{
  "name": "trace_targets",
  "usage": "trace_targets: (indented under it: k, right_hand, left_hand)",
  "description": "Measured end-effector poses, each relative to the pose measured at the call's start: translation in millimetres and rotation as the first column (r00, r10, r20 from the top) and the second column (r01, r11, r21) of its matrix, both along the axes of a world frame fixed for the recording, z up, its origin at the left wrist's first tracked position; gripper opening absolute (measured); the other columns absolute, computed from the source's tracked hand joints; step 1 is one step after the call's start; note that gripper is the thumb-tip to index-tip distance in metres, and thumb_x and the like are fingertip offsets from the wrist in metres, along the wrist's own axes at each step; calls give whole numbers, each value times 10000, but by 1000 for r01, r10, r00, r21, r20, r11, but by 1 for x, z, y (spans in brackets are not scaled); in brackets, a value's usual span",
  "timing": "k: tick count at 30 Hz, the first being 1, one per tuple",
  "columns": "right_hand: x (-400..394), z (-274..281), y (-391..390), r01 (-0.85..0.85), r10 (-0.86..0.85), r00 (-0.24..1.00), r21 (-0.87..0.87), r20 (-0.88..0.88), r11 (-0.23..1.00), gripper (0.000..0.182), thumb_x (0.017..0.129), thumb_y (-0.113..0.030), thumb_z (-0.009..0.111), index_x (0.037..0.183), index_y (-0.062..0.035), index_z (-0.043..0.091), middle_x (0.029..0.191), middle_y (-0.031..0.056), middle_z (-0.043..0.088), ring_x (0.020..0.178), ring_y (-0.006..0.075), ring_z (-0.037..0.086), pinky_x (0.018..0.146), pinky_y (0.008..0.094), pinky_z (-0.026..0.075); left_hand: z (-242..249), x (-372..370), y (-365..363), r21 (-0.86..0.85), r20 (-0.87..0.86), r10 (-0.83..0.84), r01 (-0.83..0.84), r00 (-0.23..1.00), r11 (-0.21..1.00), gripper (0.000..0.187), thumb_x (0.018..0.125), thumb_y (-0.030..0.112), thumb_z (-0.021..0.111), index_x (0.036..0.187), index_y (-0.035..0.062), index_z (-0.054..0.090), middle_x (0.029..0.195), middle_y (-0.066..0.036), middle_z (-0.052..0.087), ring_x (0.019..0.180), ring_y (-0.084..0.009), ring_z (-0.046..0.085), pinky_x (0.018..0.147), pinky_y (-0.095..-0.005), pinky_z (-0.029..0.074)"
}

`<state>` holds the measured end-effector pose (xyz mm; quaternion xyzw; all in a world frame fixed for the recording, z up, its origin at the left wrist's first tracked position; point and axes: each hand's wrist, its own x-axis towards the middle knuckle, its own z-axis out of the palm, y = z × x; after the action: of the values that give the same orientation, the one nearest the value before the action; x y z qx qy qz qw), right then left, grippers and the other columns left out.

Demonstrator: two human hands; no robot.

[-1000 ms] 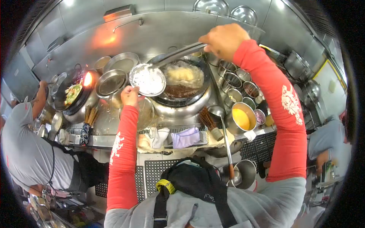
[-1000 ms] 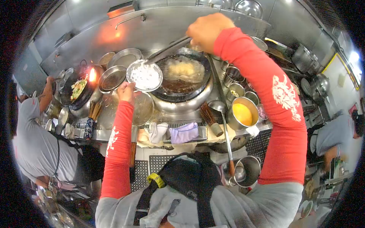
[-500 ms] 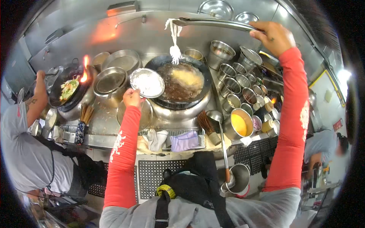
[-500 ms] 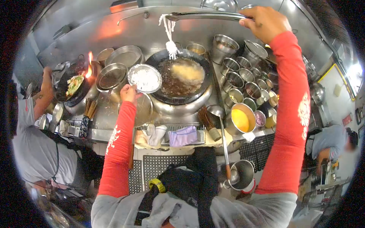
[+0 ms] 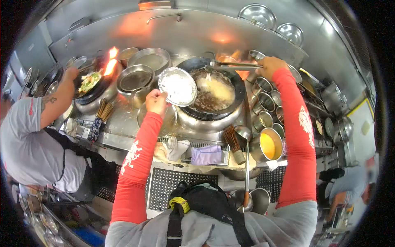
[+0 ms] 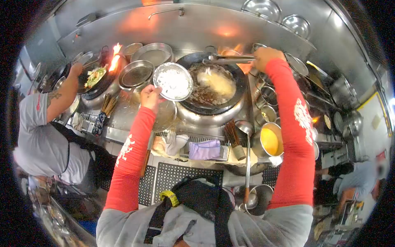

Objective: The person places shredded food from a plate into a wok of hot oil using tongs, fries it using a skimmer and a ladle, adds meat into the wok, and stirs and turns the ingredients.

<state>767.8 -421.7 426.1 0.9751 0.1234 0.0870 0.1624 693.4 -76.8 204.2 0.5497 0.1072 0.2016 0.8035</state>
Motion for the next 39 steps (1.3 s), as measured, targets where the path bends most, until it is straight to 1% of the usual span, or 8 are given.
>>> trace_targets:
  k: [7, 9, 13, 20, 22, 28, 32, 39]
  right_hand:
    - [-73, 29, 22, -406, 437, 877, -178, 199, 896, 202, 744, -282, 652, 872, -128, 676, 880, 127, 670, 833, 293, 651, 708, 402, 520]
    - [-70, 12, 33, -421, 469, 866, -255, 171, 870, 124, 715, -253, 661, 762, -139, 677, 786, 114, 675, 732, 299, 661, 649, 396, 526]
    - [-82, 13, 34, -335, 367, 927, -264, 81, 904, 225, 756, -245, 657, 964, -158, 661, 762, 111, 655, 752, 293, 643, 632, 412, 508]
    - [-57, 12, -14, -287, 285, 945, -15, 160, 958, 179, 784, -278, 628, 934, -199, 684, 784, 92, 661, 769, 296, 643, 668, 404, 517]
    - [-39, -10, -12, -118, 121, 991, -43, 65, 992, 302, 738, -351, 661, 888, -91, 692, 846, 118, 678, 808, 299, 655, 721, 407, 523]
    - [-20, -20, -33, 15, -15, 1000, 0, 15, 1000, 332, 777, -399, 632, 877, -86, 683, 870, 112, 675, 870, 306, 643, 759, 417, 511]
    - [-57, 18, -24, -198, 198, 975, -16, 104, 980, 317, 796, -356, 625, 1030, -141, 638, 906, 124, 662, 839, 305, 639, 718, 426, 505]
    - [-86, 6, 26, -328, 342, 938, -169, 61, 929, 241, 779, -328, 646, 916, -131, 655, 783, 121, 656, 779, 288, 643, 669, 407, 504]
  left_hand:
    - [-35, 21, 15, 441, 49, 116, -126, 992, 889, 161, 756, 91, 642, 633, 49, 547, 590, -13, 552, 511, -93, 501, 455, -246, 437]
    - [-24, 20, 7, 351, 52, 33, -49, 998, 935, 164, 782, 64, 625, 640, 35, 547, 604, -9, 549, 545, -88, 525, 463, -261, 465]
    - [-16, 18, -7, 144, 25, 11, -15, 1000, 989, 135, 773, 27, 588, 665, 44, 510, 662, -55, 571, 564, -147, 568, 502, -328, 545]
    - [-40, 24, 16, 83, -112, 89, -80, 990, 993, 144, 772, 50, 586, 675, 50, 479, 696, -87, 570, 603, -197, 585, 522, -387, 554]
    - [-36, 23, 12, 70, -129, 93, -84, 987, 994, 138, 777, 54, 582, 687, 49, 477, 717, -88, 574, 614, -203, 589, 521, -397, 554]
    - [-24, 11, 9, 61, -124, 38, -31, 992, 998, 125, 784, 36, 575, 702, 50, 482, 727, -93, 567, 645, -212, 600, 529, -399, 555]
    - [-4, 2, 4, 128, -142, 38, -19, 989, 992, 156, 788, 42, 583, 671, 45, 480, 678, -73, 549, 601, -194, 583, 494, -359, 538]
    - [5, 16, -20, 162, -93, -39, 54, 995, 985, 147, 773, 46, 596, 664, 39, 497, 643, -62, 533, 574, -186, 574, 494, -367, 549]
